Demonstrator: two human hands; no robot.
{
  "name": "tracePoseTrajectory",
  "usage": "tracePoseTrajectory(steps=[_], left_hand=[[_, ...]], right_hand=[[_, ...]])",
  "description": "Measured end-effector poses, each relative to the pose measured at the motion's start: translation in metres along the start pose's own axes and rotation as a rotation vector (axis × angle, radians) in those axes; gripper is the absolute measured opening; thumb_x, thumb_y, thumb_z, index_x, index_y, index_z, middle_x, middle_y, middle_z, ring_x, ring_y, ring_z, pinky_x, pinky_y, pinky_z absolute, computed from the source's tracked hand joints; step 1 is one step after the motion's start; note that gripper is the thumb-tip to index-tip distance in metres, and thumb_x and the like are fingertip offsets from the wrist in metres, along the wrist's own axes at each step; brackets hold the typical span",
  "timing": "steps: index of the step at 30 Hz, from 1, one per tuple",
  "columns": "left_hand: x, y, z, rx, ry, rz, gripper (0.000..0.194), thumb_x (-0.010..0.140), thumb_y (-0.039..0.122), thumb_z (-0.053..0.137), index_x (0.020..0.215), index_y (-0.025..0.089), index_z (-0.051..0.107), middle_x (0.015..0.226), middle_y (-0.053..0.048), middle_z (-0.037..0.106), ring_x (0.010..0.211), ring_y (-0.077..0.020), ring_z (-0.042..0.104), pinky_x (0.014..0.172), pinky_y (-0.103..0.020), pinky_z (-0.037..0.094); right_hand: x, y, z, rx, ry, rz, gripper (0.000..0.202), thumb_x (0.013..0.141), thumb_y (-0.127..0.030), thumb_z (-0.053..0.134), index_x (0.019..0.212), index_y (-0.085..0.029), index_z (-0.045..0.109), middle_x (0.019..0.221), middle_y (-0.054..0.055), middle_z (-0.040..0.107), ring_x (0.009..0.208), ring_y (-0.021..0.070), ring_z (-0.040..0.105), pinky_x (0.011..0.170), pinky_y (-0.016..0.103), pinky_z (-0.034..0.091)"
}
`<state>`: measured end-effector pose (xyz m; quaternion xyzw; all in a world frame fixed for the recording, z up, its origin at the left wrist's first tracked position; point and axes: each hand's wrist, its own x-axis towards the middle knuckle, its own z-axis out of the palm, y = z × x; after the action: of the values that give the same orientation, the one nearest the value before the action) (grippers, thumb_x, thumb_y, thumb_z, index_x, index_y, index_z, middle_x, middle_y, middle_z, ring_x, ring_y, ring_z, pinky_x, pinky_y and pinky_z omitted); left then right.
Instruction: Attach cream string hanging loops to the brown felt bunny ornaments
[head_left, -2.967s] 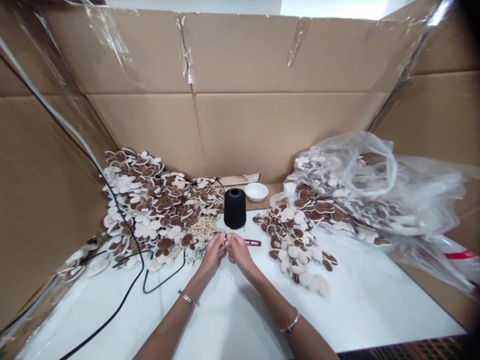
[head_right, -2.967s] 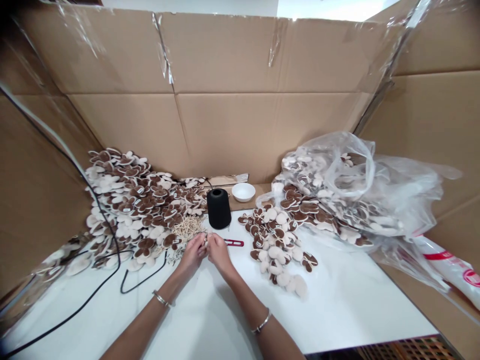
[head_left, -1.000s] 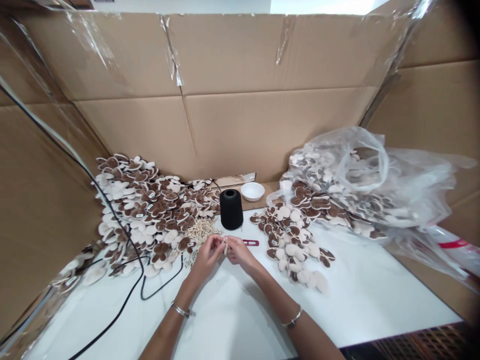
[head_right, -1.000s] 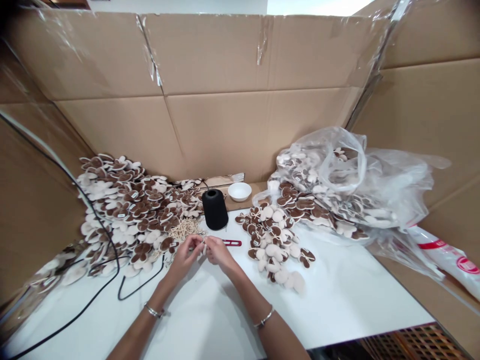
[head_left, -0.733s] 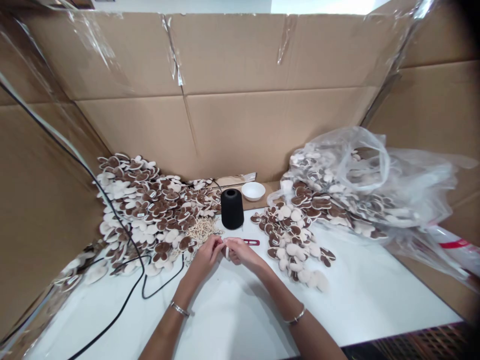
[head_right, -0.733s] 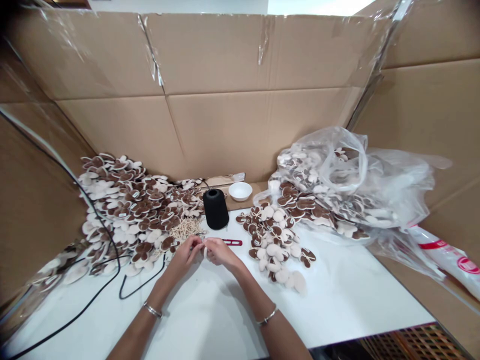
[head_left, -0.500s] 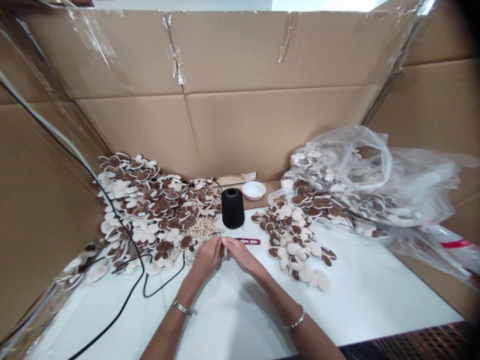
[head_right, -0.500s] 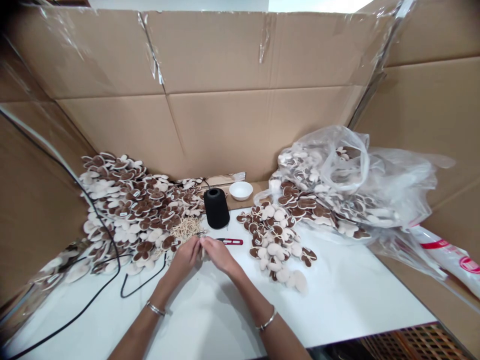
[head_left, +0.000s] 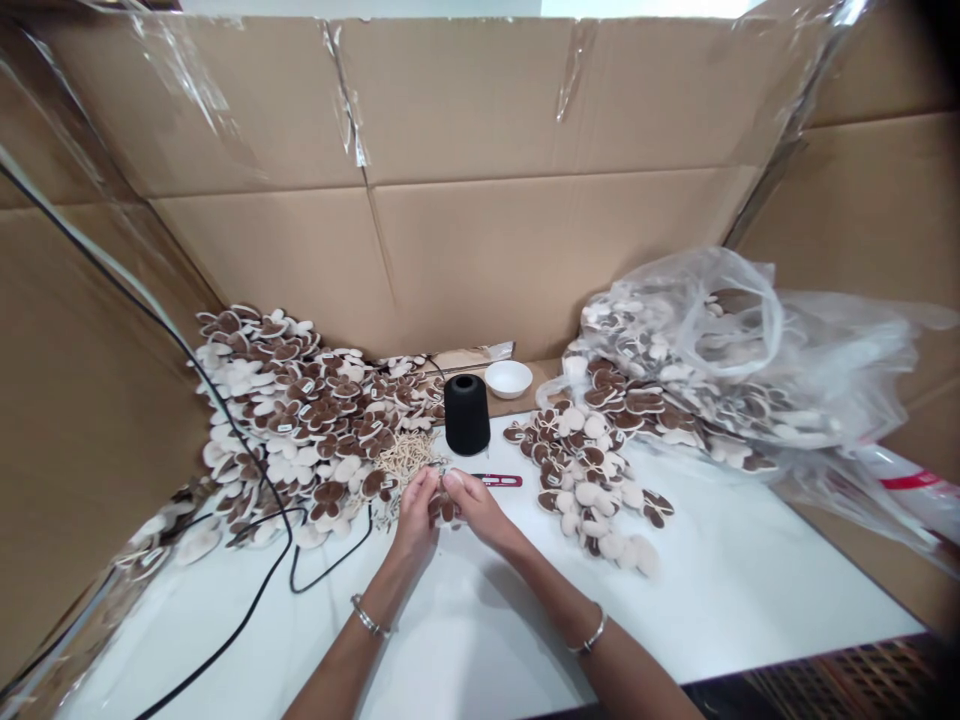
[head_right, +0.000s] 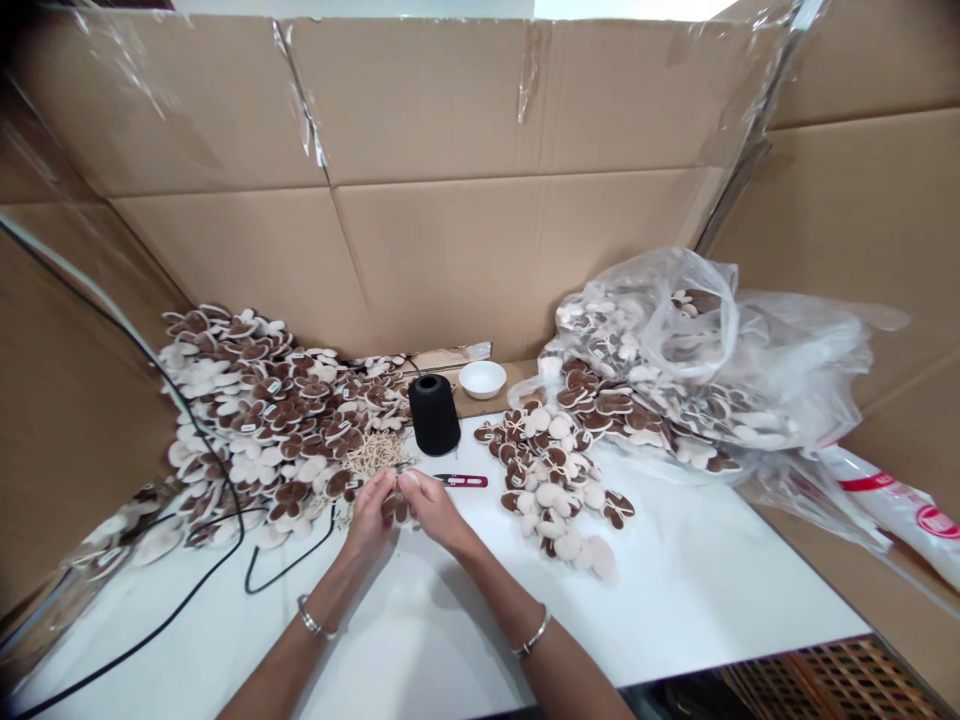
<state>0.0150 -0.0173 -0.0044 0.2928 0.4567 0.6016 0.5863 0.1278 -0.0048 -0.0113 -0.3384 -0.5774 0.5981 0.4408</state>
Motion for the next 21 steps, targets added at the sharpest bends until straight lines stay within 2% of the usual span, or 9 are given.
tracePoseTrajectory(steps=[4, 6, 8, 9, 11, 13, 16, 18, 21], left_hand=[[-0.001, 0.002, 0.001, -0.064, 0.025, -0.046, 0.036, 0.067, 0.044, 0.077, 0.077, 0.018, 0.054, 0.059, 0.005, 0.056, 0.049, -0.01, 0.054, 0.046, -0.02, 0.039], [0.005, 0.009, -0.003, -0.108, -0.019, -0.062, 0.035, 0.075, 0.043, 0.071, 0.066, 0.018, 0.048, 0.05, 0.007, 0.046, 0.041, -0.0072, 0.044, 0.042, -0.02, 0.036], [0.013, 0.021, -0.011, -0.164, -0.091, -0.054, 0.045, 0.083, 0.042, 0.063, 0.057, 0.02, 0.035, 0.045, 0.009, 0.03, 0.036, -0.0046, 0.029, 0.038, -0.019, 0.029], [0.017, 0.027, -0.016, -0.191, -0.101, -0.004, 0.046, 0.085, 0.041, 0.061, 0.057, 0.02, 0.032, 0.046, 0.008, 0.028, 0.036, -0.004, 0.026, 0.038, -0.019, 0.026], [0.023, 0.04, -0.028, -0.158, -0.096, 0.104, 0.042, 0.083, 0.042, 0.063, 0.061, 0.019, 0.036, 0.05, 0.008, 0.032, 0.038, -0.0041, 0.027, 0.039, -0.018, 0.024], [0.025, 0.048, -0.042, 0.035, -0.114, 0.15, 0.038, 0.079, 0.047, 0.066, 0.067, 0.019, 0.043, 0.053, 0.007, 0.04, 0.041, -0.0055, 0.032, 0.04, -0.018, 0.022], [0.021, 0.049, -0.063, 0.572, -0.111, 0.226, 0.036, 0.082, 0.05, 0.061, 0.068, 0.019, 0.051, 0.055, 0.004, 0.051, 0.046, -0.0094, 0.04, 0.046, -0.021, 0.028], [0.016, 0.045, -0.075, 0.908, -0.006, 0.364, 0.028, 0.084, 0.045, 0.059, 0.072, 0.02, 0.056, 0.059, 0.002, 0.055, 0.053, -0.013, 0.048, 0.052, -0.023, 0.033], [0.008, 0.04, -0.085, 1.228, 0.148, 0.499, 0.016, 0.088, 0.036, 0.054, 0.085, 0.022, 0.06, 0.081, -0.003, 0.065, 0.068, -0.018, 0.058, 0.061, -0.025, 0.039]], right_hand=[[-0.002, -0.002, 0.001, 0.045, -0.018, 0.007, 0.046, 0.088, -0.063, 0.045, 0.072, -0.019, 0.045, 0.059, -0.003, 0.048, 0.053, 0.0103, 0.043, 0.05, 0.023, 0.033], [-0.003, -0.005, 0.001, 0.076, -0.032, 0.003, 0.046, 0.088, -0.063, 0.045, 0.072, -0.019, 0.046, 0.058, -0.002, 0.05, 0.051, 0.0102, 0.043, 0.05, 0.023, 0.033], [-0.003, -0.006, 0.002, 0.097, -0.027, 0.003, 0.046, 0.089, -0.062, 0.044, 0.074, -0.019, 0.047, 0.06, -0.001, 0.056, 0.051, 0.0104, 0.046, 0.051, 0.023, 0.034], [-0.003, -0.006, 0.001, 0.104, -0.014, 0.005, 0.045, 0.089, -0.062, 0.044, 0.075, -0.019, 0.047, 0.062, 0.001, 0.059, 0.052, 0.0105, 0.047, 0.051, 0.023, 0.035], [0.0, -0.004, -0.001, 0.124, 0.032, 0.022, 0.046, 0.087, -0.063, 0.045, 0.076, -0.019, 0.047, 0.064, 0.002, 0.061, 0.048, 0.0092, 0.044, 0.047, 0.023, 0.032], [0.005, 0.001, -0.005, 0.168, 0.085, 0.071, 0.047, 0.084, -0.066, 0.048, 0.077, -0.019, 0.047, 0.063, 0.0, 0.06, 0.041, 0.0065, 0.033, 0.04, 0.022, 0.025], [0.009, 0.01, -0.013, 0.263, 0.122, 0.166, 0.044, 0.08, -0.063, 0.056, 0.081, -0.02, 0.046, 0.056, -0.006, 0.051, 0.037, 0.0048, 0.025, 0.036, 0.02, 0.021], [0.01, 0.013, -0.017, 0.317, 0.095, 0.198, 0.043, 0.077, -0.059, 0.062, 0.084, -0.02, 0.046, 0.054, -0.008, 0.048, 0.038, 0.0052, 0.03, 0.037, 0.02, 0.025], [0.009, 0.016, -0.02, 0.369, 0.04, 0.197, 0.041, 0.075, -0.053, 0.066, 0.088, -0.018, 0.049, 0.065, -0.002, 0.059, 0.045, 0.0078, 0.046, 0.042, 0.021, 0.036]])
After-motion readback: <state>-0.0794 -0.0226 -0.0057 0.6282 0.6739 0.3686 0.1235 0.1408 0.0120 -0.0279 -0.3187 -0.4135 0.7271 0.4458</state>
